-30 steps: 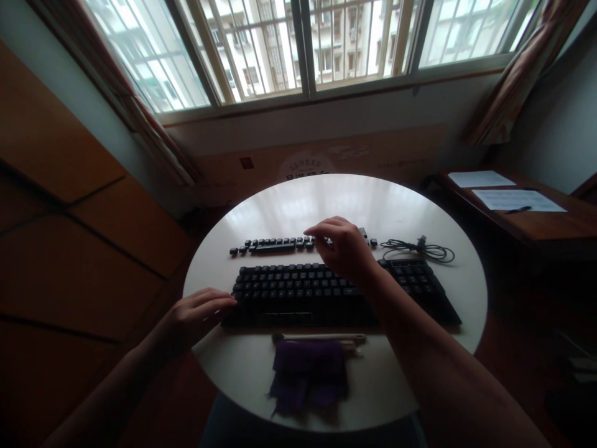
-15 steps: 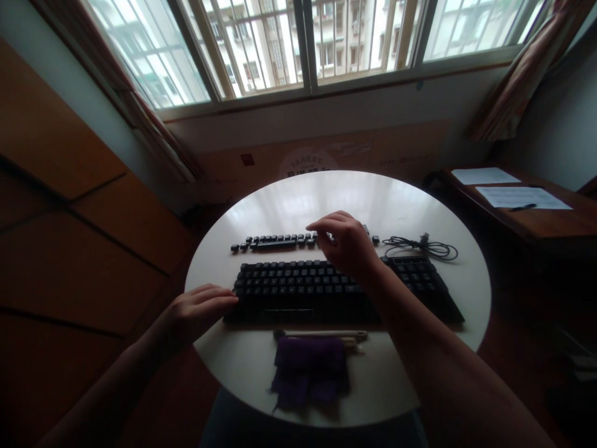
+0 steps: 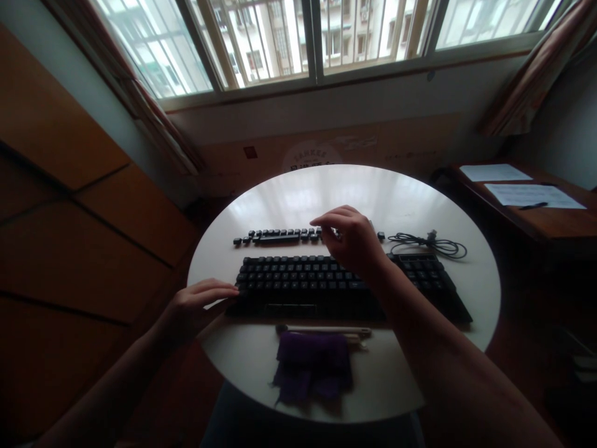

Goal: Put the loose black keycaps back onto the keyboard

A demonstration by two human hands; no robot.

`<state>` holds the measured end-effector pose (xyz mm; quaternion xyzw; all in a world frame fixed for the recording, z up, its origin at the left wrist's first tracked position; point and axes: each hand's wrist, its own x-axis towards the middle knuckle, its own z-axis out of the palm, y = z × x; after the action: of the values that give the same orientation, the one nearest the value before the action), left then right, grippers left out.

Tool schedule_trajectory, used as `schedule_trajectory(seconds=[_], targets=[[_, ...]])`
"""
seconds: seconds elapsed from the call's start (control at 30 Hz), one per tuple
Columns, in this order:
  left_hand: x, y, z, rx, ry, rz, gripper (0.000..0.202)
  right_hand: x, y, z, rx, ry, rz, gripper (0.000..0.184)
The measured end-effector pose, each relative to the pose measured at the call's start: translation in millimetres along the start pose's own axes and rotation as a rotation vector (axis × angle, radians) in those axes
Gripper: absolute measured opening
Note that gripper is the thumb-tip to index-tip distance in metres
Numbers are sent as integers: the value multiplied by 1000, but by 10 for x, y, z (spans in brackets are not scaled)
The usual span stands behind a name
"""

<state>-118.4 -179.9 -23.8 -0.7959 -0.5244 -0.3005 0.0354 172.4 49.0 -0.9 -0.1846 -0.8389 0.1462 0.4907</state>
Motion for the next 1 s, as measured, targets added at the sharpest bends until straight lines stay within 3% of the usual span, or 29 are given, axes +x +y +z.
schedule_trajectory(seconds=[0.13, 0.4, 0.63, 0.8, 1.0], targets=[[10, 7, -20, 28, -15, 62, 18, -5, 1, -2, -5, -5, 13, 22], [-18, 5, 24, 22, 42, -38, 13, -7, 16, 7, -2, -1, -3, 23], [-42, -61, -9, 128, -38, 134, 23, 0, 5, 2, -8, 11, -2, 22], [-55, -67, -34, 191, -84, 172, 29, 2, 6, -5, -3, 4, -8, 22], [-52, 23, -69, 247, -79, 81, 34, -11, 1, 8, 0, -1, 3, 22]])
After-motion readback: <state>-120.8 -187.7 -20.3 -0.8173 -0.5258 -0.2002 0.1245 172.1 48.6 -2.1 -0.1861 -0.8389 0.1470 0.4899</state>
